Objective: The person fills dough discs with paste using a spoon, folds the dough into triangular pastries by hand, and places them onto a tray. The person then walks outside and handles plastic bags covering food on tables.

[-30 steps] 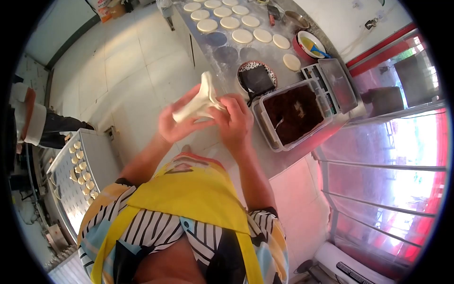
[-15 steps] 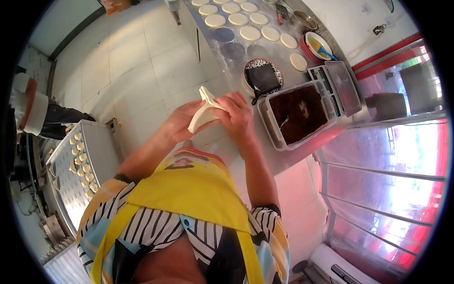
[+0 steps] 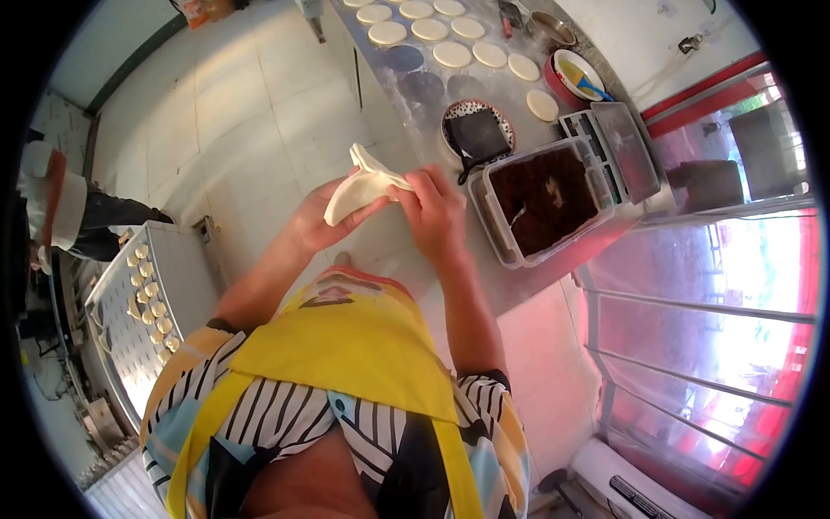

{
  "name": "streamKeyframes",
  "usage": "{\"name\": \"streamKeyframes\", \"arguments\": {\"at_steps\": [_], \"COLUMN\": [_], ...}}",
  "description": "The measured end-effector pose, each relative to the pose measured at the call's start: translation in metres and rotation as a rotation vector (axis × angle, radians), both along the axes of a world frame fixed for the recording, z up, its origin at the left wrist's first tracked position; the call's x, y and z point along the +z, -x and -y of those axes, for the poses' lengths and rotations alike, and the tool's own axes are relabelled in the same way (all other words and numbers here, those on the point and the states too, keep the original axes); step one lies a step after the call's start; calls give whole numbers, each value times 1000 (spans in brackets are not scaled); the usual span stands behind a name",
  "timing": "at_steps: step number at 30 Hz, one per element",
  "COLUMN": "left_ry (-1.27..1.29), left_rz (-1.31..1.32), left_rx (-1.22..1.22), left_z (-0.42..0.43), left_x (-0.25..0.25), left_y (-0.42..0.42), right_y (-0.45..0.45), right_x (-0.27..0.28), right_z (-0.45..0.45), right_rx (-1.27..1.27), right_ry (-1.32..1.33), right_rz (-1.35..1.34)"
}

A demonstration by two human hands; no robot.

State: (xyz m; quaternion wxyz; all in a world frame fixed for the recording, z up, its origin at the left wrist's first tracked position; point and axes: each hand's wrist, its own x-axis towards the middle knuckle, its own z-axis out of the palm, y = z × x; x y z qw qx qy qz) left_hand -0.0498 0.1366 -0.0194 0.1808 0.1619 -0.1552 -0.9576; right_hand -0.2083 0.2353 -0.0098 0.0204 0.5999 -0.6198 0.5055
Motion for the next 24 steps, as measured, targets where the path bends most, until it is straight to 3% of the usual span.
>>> {"name": "streamKeyframes", "arguments": {"at_steps": [4,7,10,16,19,21,24], "left_ry": [-51,-61,-60,-137,-100,10,94], "left_rz": [53,64,58,46,36,75,65], "left_rx": [7,48,54,44,16,-18,-40], "left_z": [0,0,2,5,10,10,11], "left_x": [5,1,-1,-6,-5,2,4], "left_y": [-1,0,-1,-5,-3,-6,-5], "right_y": [-2,2,1,9,16,9,5], "right_x": [5,7,5,0,3,18,17], "right_z": [0,-6,-6,-10,-11,-4,11], "right_rx": [7,25,112,149,118,11,89], "right_ry": [51,-82,8,-21,-148,-68,-63], "right_rz": [165,145,590,542,375,177,-80]}}
